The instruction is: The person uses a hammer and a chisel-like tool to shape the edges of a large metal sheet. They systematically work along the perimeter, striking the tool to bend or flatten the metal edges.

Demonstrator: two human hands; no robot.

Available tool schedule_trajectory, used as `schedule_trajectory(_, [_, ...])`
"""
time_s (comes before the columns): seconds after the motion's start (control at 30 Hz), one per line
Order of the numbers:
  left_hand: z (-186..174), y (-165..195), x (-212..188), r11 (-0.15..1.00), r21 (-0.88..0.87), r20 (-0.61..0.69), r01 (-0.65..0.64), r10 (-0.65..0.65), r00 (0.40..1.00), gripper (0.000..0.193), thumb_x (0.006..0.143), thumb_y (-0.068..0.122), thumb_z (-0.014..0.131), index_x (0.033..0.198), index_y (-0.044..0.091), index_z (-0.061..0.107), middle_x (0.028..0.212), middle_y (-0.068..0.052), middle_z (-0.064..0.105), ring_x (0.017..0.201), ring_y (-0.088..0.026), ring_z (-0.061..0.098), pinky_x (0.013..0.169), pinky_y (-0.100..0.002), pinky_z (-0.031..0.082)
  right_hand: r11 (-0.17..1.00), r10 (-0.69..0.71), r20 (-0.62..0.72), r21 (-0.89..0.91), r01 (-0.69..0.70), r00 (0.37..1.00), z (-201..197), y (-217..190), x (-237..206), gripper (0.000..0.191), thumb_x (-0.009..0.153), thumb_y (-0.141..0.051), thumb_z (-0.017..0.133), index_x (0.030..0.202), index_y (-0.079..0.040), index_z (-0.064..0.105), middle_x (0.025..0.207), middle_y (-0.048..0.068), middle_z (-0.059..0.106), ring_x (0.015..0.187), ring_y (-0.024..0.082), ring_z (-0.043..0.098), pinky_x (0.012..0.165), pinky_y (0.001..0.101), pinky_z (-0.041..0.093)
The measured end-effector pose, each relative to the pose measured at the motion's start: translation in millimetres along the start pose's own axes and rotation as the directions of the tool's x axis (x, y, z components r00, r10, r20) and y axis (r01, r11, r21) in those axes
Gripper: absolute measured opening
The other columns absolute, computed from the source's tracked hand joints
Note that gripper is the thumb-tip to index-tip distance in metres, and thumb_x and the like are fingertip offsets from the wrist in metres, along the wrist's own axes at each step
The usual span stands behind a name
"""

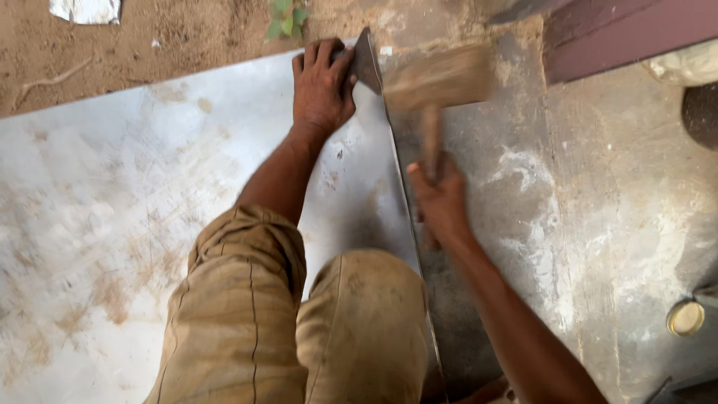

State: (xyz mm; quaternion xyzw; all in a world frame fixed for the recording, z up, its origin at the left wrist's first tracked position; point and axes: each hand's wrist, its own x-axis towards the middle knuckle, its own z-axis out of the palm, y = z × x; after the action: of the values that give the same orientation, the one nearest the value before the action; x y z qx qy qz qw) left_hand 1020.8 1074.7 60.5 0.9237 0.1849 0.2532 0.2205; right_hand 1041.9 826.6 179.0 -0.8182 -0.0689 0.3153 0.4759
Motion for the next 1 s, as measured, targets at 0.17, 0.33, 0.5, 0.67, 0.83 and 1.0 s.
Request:
schedule_trajectory(0.17, [-2.2, -1.1, -0.3, 1.0, -0.025, -0.003, 0.004, -0.004, 1.0, 0.04, 0.092, 0.014, 0.071, 0.131, 0.005, 0.067, 0.131, -0.01, 0.056, 0.127, -0.029, 0.049, 0.104, -0.047, 0.037, 0.912, -0.398, -0.246, -0.004, 0.41, 0.884, 2.5, -0.3, 8.3, 0.032, 0.105, -0.02, 0.06, 0.126, -0.003, 0.043, 0.073, 0.002, 0.056, 0.054, 0.012, 0.055, 0.048, 0.0317, 0.049])
schedule_trajectory(0.33, [-4.9, -0.9, 1.4, 0.999, -0.038, -0.012, -0.017, 0.016, 1.0, 0.04, 0.091, 0.013, 0.072, 0.13, 0.005, 0.068, 0.132, -0.011, 0.056, 0.127, -0.03, 0.048, 0.103, -0.047, 0.037, 0.735, -0.41, -0.033, -0.604, 0.309, 0.911, 23.0, 6.8, 30.5, 0.031, 0.103, -0.026, 0.071, 0.114, -0.002, 0.054, 0.08, 0.011, 0.066, 0.071, 0.026, 0.066, 0.062, 0.0406, 0.054])
schedule_trajectory(0.5, [-4.5, -0.2, 0.1, 1.0, -0.001, -0.02, -0.004, 0.004, 1.0, 0.04, 0.091, 0.015, 0.072, 0.129, 0.006, 0.067, 0.133, -0.013, 0.055, 0.126, -0.032, 0.047, 0.104, -0.048, 0.037, 0.856, -0.351, -0.158, -0.454, 0.248, 0.923, 26.7, 6.2, 46.4, 0.035, 0.106, -0.024, 0.06, 0.125, 0.003, 0.047, 0.081, 0.018, 0.069, 0.068, 0.029, 0.071, 0.064, 0.0422, 0.056])
schedule_trajectory(0.67, [0.5, -3.1, -0.4, 0.999, -0.033, -0.016, -0.006, 0.006, 1.0, 0.04, 0.093, 0.014, 0.072, 0.132, 0.006, 0.066, 0.134, -0.011, 0.055, 0.128, -0.03, 0.047, 0.106, -0.047, 0.036, 0.85, -0.381, -0.117, -0.434, 0.298, 0.917, 26.6, 4.6, 63.0, 0.032, 0.104, -0.022, 0.064, 0.122, 0.001, 0.05, 0.09, 0.017, 0.072, 0.073, 0.027, 0.074, 0.064, 0.041, 0.059])
schedule_trajectory(0.83, [-0.5, -0.1, -0.8, 1.0, -0.005, -0.017, -0.003, 0.003, 1.0, 0.042, 0.092, 0.015, 0.072, 0.132, 0.007, 0.066, 0.132, -0.01, 0.055, 0.127, -0.029, 0.047, 0.105, -0.048, 0.036, 0.68, -0.36, 0.051, -0.669, 0.299, 0.932, 33.5, -11.6, 77.0, 0.033, 0.101, -0.024, 0.07, 0.116, 0.0, 0.053, 0.081, 0.015, 0.067, 0.066, 0.024, 0.066, 0.058, 0.0388, 0.056])
schedule_trajectory(1.0, [2.8, -1.8, -5.1, 0.999, -0.048, -0.016, 0.023, -0.024, 1.0, 0.039, 0.093, 0.013, 0.073, 0.13, 0.007, 0.064, 0.133, -0.011, 0.055, 0.128, -0.032, 0.047, 0.105, -0.049, 0.036, 0.998, -0.055, -0.115, -0.036, 0.051, 0.992, 3.9, -29.1, 30.0, 0.024, 0.099, -0.027, 0.069, 0.108, -0.01, 0.053, 0.065, -0.002, 0.049, 0.043, 0.009, 0.044, 0.032, 0.0276, 0.037])
